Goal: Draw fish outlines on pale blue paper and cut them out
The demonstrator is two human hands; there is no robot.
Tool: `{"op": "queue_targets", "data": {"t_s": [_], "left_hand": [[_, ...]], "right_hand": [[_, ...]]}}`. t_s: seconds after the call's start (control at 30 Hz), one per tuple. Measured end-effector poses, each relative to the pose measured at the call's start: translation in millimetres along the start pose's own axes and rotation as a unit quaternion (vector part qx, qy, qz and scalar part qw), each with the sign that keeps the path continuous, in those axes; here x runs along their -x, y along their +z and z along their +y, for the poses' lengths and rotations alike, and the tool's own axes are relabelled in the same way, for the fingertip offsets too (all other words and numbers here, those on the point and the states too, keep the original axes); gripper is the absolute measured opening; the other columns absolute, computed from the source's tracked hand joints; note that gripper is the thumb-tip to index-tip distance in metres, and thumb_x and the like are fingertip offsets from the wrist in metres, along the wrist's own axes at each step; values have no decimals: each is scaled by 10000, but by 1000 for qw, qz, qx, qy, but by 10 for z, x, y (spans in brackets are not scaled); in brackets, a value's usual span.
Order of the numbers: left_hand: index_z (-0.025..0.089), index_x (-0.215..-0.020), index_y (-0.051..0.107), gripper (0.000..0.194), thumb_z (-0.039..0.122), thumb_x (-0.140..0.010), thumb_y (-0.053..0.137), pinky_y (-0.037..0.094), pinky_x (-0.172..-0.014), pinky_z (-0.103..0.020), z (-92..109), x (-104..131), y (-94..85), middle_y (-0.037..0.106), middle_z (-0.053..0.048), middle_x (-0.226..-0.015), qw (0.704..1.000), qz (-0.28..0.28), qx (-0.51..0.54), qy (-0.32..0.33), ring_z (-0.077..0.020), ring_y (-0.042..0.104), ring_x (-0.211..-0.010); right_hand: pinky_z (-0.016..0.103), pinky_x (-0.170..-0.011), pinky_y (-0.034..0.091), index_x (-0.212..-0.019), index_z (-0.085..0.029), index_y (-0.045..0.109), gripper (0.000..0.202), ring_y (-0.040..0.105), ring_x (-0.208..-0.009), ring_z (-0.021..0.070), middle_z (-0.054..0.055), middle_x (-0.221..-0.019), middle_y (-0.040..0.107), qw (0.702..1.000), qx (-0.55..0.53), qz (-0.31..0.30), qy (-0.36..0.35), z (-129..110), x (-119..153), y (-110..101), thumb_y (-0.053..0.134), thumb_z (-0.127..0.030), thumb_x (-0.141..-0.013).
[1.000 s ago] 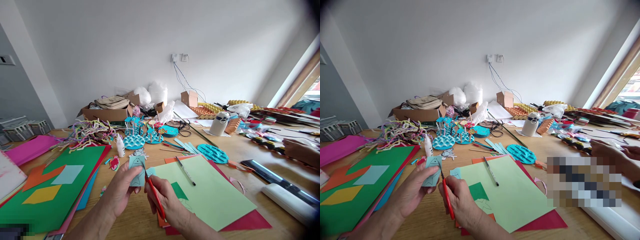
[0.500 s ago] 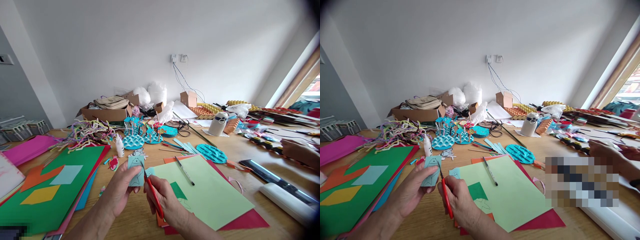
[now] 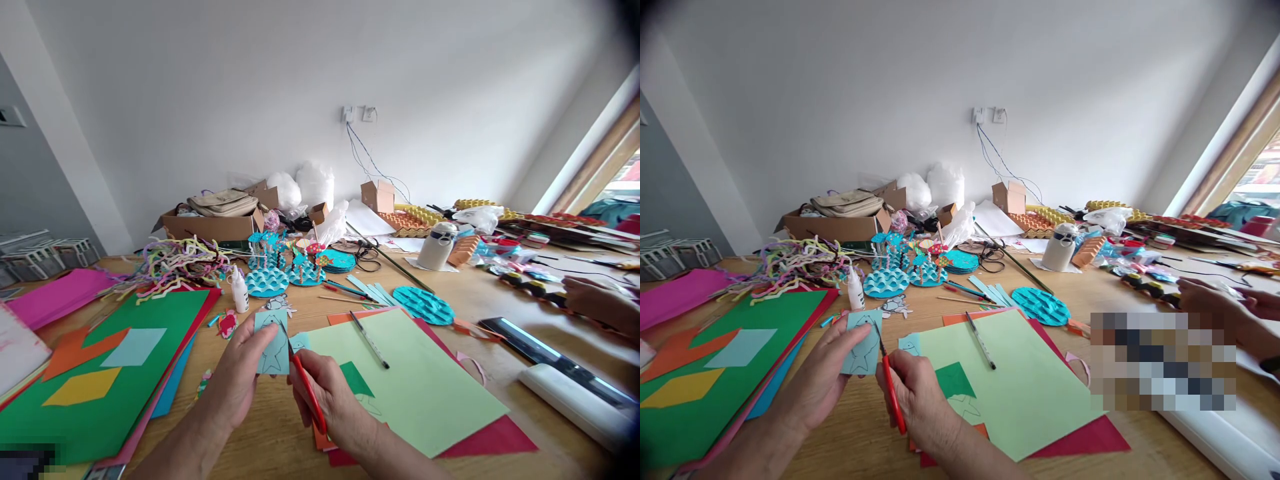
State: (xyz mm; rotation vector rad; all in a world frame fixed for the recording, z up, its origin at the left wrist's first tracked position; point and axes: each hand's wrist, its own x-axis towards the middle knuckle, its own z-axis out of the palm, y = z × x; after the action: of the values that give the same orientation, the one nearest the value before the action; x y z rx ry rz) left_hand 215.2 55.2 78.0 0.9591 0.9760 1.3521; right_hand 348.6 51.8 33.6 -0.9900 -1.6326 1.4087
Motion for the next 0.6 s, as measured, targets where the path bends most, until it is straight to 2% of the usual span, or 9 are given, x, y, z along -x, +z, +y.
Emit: {"op": "queue_targets", "data": {"t_s": [0.27,0.4,0.6], "left_hand": [[205,-867,617,172,281,-714,629,421,-589,-191,19,-10,-14,593,50,-706,999,-21,-35,28,-103,491,-611],[207,-865,619,160,265,-716,622,419,-588,-189,38,-9,-15,592,49,-708,998,-13,-55,32,-106,498,-617],[212,-847,628,198,269,-657,639,414,-543,-203,71,-1,13,604,42,-692,999,12,-48,5,-115,511,-575]], "right_hand": [[150,-348,302,-617,-185,407,365,381,-336,46,-84,-421,393,1000,2,-9,12,-96,11,5,449,-462,-850],[148,-352,300,-617,-184,409,365,378,-337,44,-86,-420,385,1000,5,-10,15,-116,11,2,452,-465,-845],[148,-336,291,-600,-191,393,381,361,-347,47,-87,-423,363,1000,-4,-11,26,-115,12,-1,470,-484,-831]]}}
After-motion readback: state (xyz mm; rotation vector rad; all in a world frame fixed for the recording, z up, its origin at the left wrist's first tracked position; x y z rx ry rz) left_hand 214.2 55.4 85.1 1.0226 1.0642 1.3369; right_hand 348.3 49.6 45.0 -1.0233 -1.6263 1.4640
